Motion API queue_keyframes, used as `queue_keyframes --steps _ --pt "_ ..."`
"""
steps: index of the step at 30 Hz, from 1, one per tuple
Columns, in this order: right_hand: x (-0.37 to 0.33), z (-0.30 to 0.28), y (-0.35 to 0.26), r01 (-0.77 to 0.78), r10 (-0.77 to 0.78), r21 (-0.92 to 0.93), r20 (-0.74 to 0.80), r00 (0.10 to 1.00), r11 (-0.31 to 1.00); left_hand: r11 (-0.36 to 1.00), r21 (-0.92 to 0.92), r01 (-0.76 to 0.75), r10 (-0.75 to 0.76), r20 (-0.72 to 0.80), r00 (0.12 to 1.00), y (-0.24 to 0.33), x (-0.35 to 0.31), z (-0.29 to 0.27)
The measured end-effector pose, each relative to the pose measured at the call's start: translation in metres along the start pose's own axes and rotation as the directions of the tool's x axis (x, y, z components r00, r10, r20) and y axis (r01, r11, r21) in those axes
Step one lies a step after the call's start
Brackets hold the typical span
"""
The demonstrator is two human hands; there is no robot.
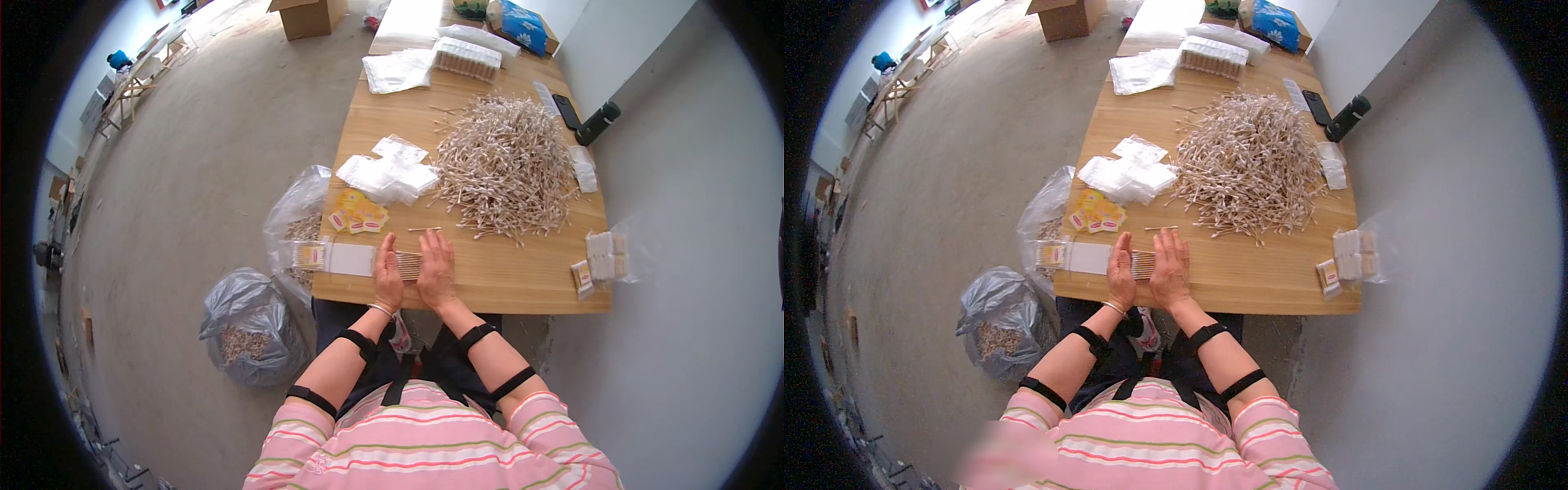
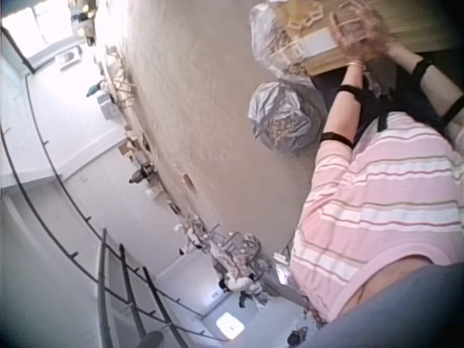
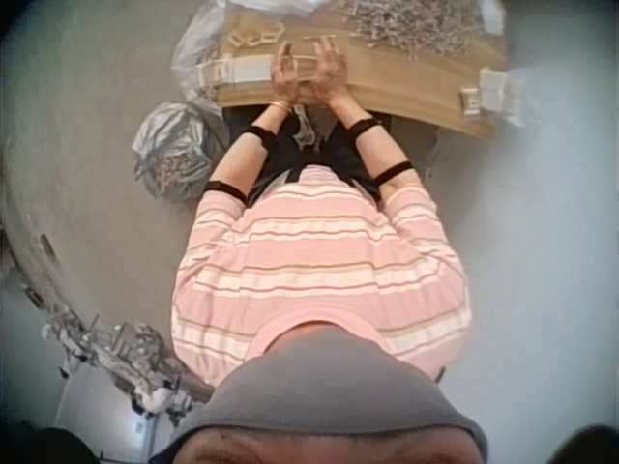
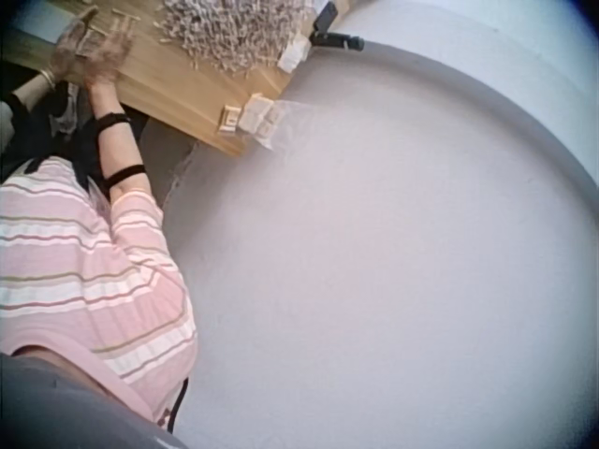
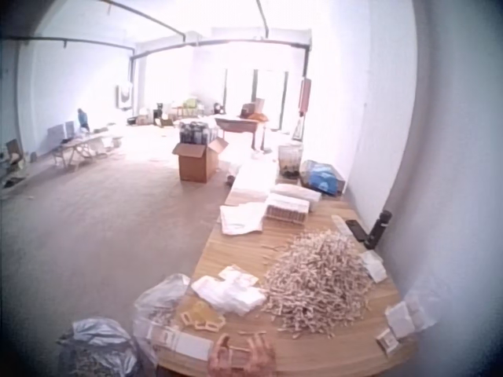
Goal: Sorting and packing medical swabs into small plastic bags.
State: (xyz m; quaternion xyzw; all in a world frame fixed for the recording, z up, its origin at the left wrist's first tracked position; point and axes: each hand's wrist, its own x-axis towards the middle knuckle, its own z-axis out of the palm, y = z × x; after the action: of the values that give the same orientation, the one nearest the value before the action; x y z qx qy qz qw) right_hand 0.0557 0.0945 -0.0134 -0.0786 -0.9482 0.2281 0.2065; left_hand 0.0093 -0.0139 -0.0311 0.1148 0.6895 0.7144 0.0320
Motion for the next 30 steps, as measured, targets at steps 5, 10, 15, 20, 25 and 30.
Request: queue_keyframes --steps 5,10,15,20,25,30 --pt "-0.008 -0.012 -0.004 0.159 -0.101 -0.172 0.308 0.946 0.972 0.991 -0.111 0.068 -0.062 0.054 0.997 -0.004 0.001 -0.006" --pt "-0.007 -0.010 0.000 0.109 -0.057 -0.146 0.324 0.944 0.983 0.993 -0.094 0.068 -0.063 0.060 0.996 0.000 0.001 -0.003" --pt "0.002 -0.010 0.008 0.093 -0.095 0.047 0.053 0.994 0.995 0.992 -0.115 0.056 -0.049 0.063 0.997 -0.001 0.001 -0.004" --pt "0.020 -0.018 0.012 -0.021 0.011 0.093 0.108 0.994 0.995 0.988 -0.137 0.074 -0.067 0.050 0.996 -0.001 0.001 -0.006" --pt "0.028 -0.014 0.019 -0.034 0.035 -0.012 0.160 0.987 0.999 0.999 -0.019 0.035 -0.035 0.007 0.999 0.004 0.001 -0.002" --pt "0.035 -0.015 0.014 -0.058 0.063 -0.030 0.204 0.977 0.998 0.993 -0.106 0.052 -0.047 0.052 0.998 -0.003 0.001 -0.006"
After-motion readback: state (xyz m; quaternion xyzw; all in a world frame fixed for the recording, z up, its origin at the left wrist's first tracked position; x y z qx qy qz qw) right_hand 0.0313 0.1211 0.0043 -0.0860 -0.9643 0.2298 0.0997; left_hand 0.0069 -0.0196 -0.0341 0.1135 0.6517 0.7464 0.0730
